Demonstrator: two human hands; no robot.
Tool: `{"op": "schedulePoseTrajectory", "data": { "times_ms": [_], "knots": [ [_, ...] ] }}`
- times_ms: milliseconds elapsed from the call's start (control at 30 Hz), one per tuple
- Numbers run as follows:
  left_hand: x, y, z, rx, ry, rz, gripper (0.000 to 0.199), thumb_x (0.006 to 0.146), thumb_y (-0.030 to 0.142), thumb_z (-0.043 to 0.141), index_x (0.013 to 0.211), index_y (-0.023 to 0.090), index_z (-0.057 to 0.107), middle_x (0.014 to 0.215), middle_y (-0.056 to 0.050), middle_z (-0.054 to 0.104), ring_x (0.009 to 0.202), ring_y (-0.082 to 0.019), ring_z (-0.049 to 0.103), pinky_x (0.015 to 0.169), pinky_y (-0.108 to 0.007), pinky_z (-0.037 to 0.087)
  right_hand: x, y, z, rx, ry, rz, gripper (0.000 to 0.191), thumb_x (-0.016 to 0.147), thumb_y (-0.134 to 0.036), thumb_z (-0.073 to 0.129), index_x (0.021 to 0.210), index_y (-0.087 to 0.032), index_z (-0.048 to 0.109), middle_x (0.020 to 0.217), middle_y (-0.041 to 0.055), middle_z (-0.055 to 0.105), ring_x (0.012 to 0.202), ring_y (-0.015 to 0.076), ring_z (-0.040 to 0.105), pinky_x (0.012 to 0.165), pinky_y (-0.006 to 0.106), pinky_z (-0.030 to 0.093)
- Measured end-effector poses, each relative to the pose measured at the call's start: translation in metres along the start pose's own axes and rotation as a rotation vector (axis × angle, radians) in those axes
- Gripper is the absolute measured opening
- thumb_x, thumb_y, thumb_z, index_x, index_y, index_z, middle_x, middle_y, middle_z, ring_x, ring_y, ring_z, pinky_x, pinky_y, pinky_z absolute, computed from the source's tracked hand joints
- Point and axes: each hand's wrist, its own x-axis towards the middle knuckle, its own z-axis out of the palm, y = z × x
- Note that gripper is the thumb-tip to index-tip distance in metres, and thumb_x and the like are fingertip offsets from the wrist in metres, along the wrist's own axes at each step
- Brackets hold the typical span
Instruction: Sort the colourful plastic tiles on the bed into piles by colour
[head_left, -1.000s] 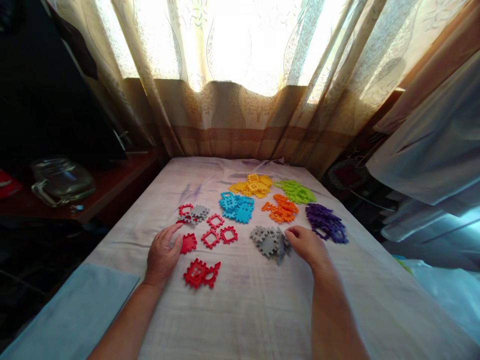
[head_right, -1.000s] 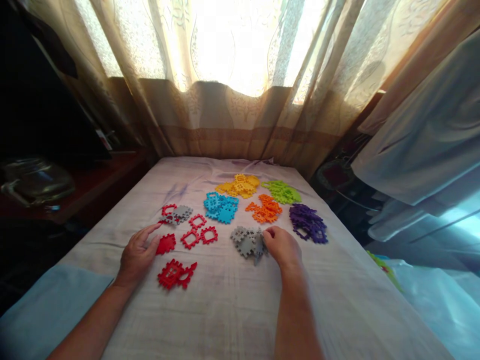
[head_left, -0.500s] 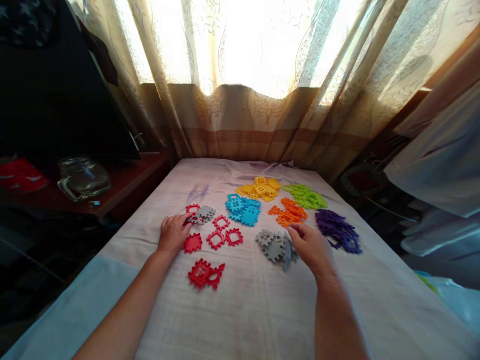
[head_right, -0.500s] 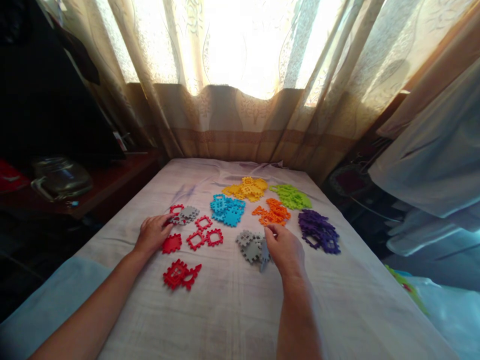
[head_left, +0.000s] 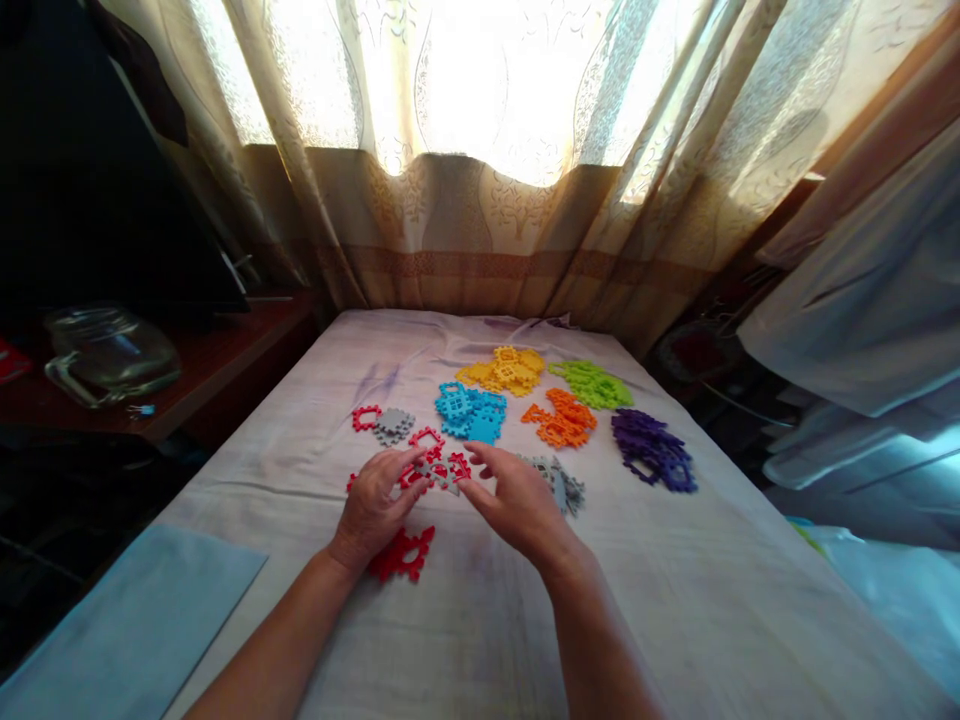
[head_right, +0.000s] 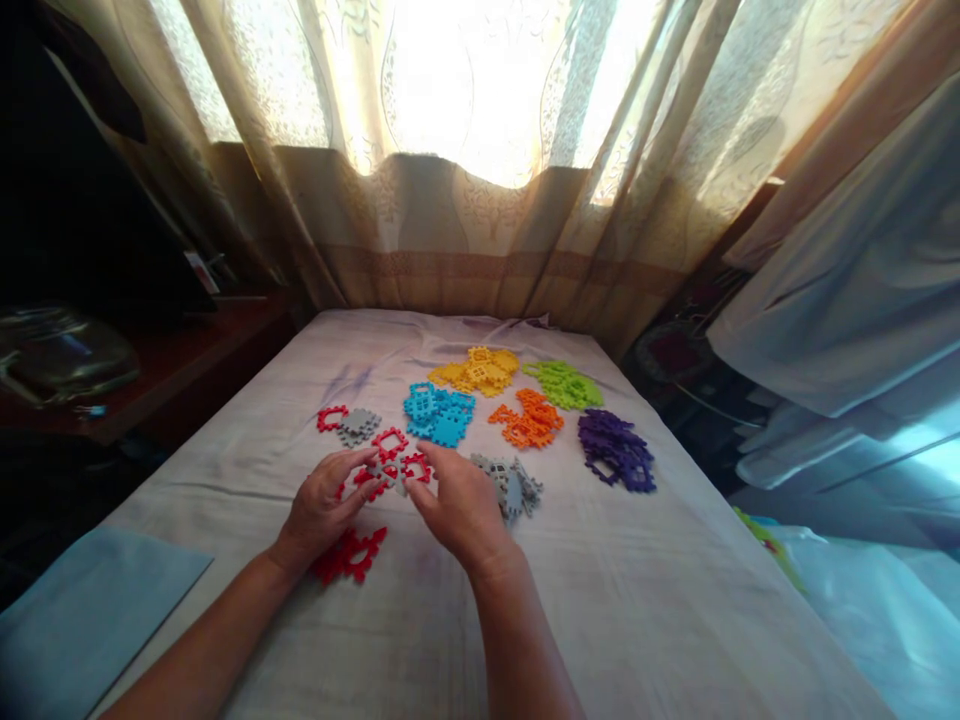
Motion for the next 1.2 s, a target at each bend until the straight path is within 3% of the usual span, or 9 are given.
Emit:
{"op": "schedulePoseTrajectory", "data": {
  "times_ms": [100,300,533,633,733,900,1000,1200],
  "knots": [
    [-0.001,0.009,0.006,-0.043,-0.019,0.014,0.035,0.092,0.036,0.057,0.125,0.025,0.059,0.109,-0.006,0.073,0.103,-0.021,0.067,0.095,-0.037,0.052,-0.003,-0.006,0.008,-0.006,-0.084,-0.078,0.054,0.083,-0.032,0.064,0.136,-0.023,0.054,0.125,0.0074,0.066,0.109,0.0206,0.063,0.095,0.033,0.045],
    [-0.001,0.010,0.004,-0.079,-0.015,0.032,0.034,0.092,0.037,0.057,0.123,0.024,0.060,0.107,-0.006,0.074,0.100,-0.019,0.068,0.090,-0.032,0.054,-0.003,-0.006,0.006,-0.117,-0.149,-0.056,0.041,0.081,-0.028,0.062,0.121,-0.021,0.062,0.108,0.0057,0.071,0.089,0.0184,0.066,0.082,0.028,0.045],
    [0.000,0.000,0.001,-0.027,-0.041,0.019,0.033,0.093,0.039,0.054,0.121,0.024,0.063,0.107,-0.006,0.074,0.098,-0.019,0.069,0.089,-0.033,0.055,0.000,-0.005,-0.004,-0.177,-0.153,0.028,0.039,0.082,-0.029,0.057,0.121,-0.025,0.062,0.099,0.0031,0.074,0.086,0.0185,0.067,0.075,0.027,0.042],
    [0.000,-0.021,-0.010,0.064,-0.011,-0.045,0.033,0.092,0.041,0.052,0.116,0.023,0.065,0.109,-0.007,0.074,0.101,-0.021,0.068,0.094,-0.036,0.053,0.000,0.010,-0.023,-0.173,-0.083,0.107,0.043,0.083,-0.030,0.057,0.125,-0.025,0.061,0.095,0.0026,0.074,0.083,0.0174,0.066,0.072,0.026,0.041],
    [-0.002,-0.046,-0.024,0.158,0.002,-0.196,0.036,0.089,0.046,0.051,0.110,0.021,0.068,0.110,-0.008,0.073,0.102,-0.024,0.067,0.095,-0.039,0.051,-0.004,0.037,-0.049,-0.176,0.027,0.240,0.044,0.082,-0.030,0.058,0.126,-0.023,0.061,0.090,0.0024,0.073,0.077,0.0164,0.063,0.066,0.024,0.039],
    [-0.005,-0.072,-0.034,0.232,-0.027,-0.451,0.039,0.083,0.049,0.049,0.100,0.022,0.072,0.103,-0.006,0.074,0.093,-0.025,0.067,0.085,-0.037,0.053,-0.014,0.081,-0.072,-0.177,0.079,0.481,0.034,0.083,-0.025,0.055,0.114,-0.021,0.068,0.075,-0.0006,0.069,0.069,0.0144,0.060,0.060,0.023,0.035],
    [-0.006,-0.076,-0.033,0.244,-0.057,-0.458,0.037,0.082,0.047,0.048,0.094,0.023,0.073,0.099,-0.006,0.075,0.094,-0.025,0.066,0.088,-0.038,0.051,-0.015,0.092,-0.070,-0.200,0.043,0.557,0.033,0.084,-0.025,0.056,0.114,-0.020,0.069,0.078,0.0009,0.071,0.072,0.0152,0.063,0.061,0.023,0.037],
    [-0.011,-0.081,-0.028,0.285,-0.028,-0.381,0.034,0.083,0.040,0.045,0.089,0.022,0.073,0.102,-0.007,0.074,0.096,-0.025,0.066,0.092,-0.040,0.049,-0.012,0.103,-0.059,-0.261,0.001,0.578,0.034,0.087,-0.036,0.054,0.112,-0.023,0.072,0.111,0.0074,0.072,0.096,0.0211,0.067,0.078,0.028,0.045]
  ]
}}
